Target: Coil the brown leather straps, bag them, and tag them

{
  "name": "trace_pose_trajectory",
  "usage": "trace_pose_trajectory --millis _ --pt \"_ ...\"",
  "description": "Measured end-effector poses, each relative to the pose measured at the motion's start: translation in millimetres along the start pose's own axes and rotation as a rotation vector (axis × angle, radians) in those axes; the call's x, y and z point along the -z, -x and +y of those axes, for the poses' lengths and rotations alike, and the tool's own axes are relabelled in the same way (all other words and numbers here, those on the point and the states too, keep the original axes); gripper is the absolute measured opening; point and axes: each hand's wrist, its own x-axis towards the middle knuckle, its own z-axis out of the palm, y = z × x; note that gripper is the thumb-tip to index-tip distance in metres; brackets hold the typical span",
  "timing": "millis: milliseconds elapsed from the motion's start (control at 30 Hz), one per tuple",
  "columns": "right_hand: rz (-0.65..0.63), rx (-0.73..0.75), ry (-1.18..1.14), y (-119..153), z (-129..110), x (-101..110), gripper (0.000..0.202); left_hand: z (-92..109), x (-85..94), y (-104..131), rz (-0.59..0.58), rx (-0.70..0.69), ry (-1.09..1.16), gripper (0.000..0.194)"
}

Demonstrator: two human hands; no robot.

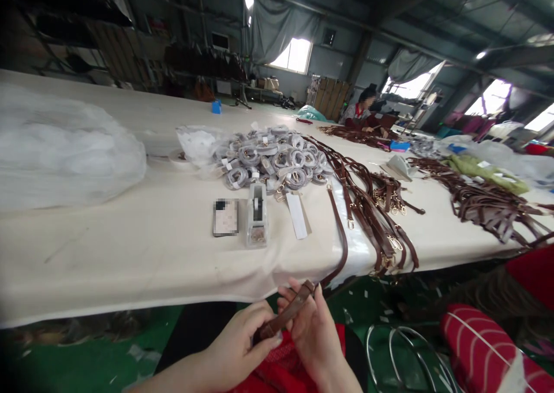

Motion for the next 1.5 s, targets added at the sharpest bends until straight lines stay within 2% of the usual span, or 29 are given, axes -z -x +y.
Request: trace_pose_trajectory --millis 100,233,300,467,600,700,867,1000,1133,1233,1300,1400,1500 --pt "0.075 0.177 0.053 -2 -14 -2 0.033 -3 -6.4 0 -0.059 0.044 -0.035 0.025" --pt "0.012 0.240 0.427 4 -21 -1 0.034 -8 -10.3 -4 -0.157 0.111 0.087 0.061" --pt "-0.035 0.250 0.589 9 -19 -2 0.034 -9 -11.4 -7 -0.207 0.169 0.169 0.068" --pt "-0.132 0.300 0.838 20 -17 -10 0.032 -8 -14.5 -11 -0.273 0.272 0.372 0.069" --pt "-0.167 0.277 0.909 24 -19 -11 0.032 -10 -13.8 -14 -0.356 0.433 0.617 0.069" --pt "-0.171 0.288 0.960 24 -20 -9 0.033 -16 -10.4 -16 -0.412 0.481 0.770 0.065" --pt "-0.107 0.312 0.950 22 -21 -9 0.034 -24 -7.9 -16 -0.481 0.522 0.855 0.054" --pt "-0.057 0.303 0.904 23 -21 -11 0.036 -23 -12.1 -15 -0.491 0.566 0.840 0.055" --pt "0.021 0.345 0.805 24 -32 -5 0.036 -23 -10.1 -14 -0.477 0.493 0.757 0.060" --pt "0.145 0.461 0.704 22 -46 9 0.035 -22 -4.6 -15 -0.390 0.300 0.570 0.062" --pt "0.198 0.537 0.655 20 -51 17 0.034 -19 -2.8 -16 -0.334 0.154 0.439 0.052" --pt "0.092 0.537 0.726 18 -41 19 0.035 -10 -4.2 -18 -0.217 0.045 0.269 0.036" --pt "-0.043 0.524 0.975 20 -26 9 0.027 0 -3.3 -19 -0.114 -0.028 0.160 0.019"
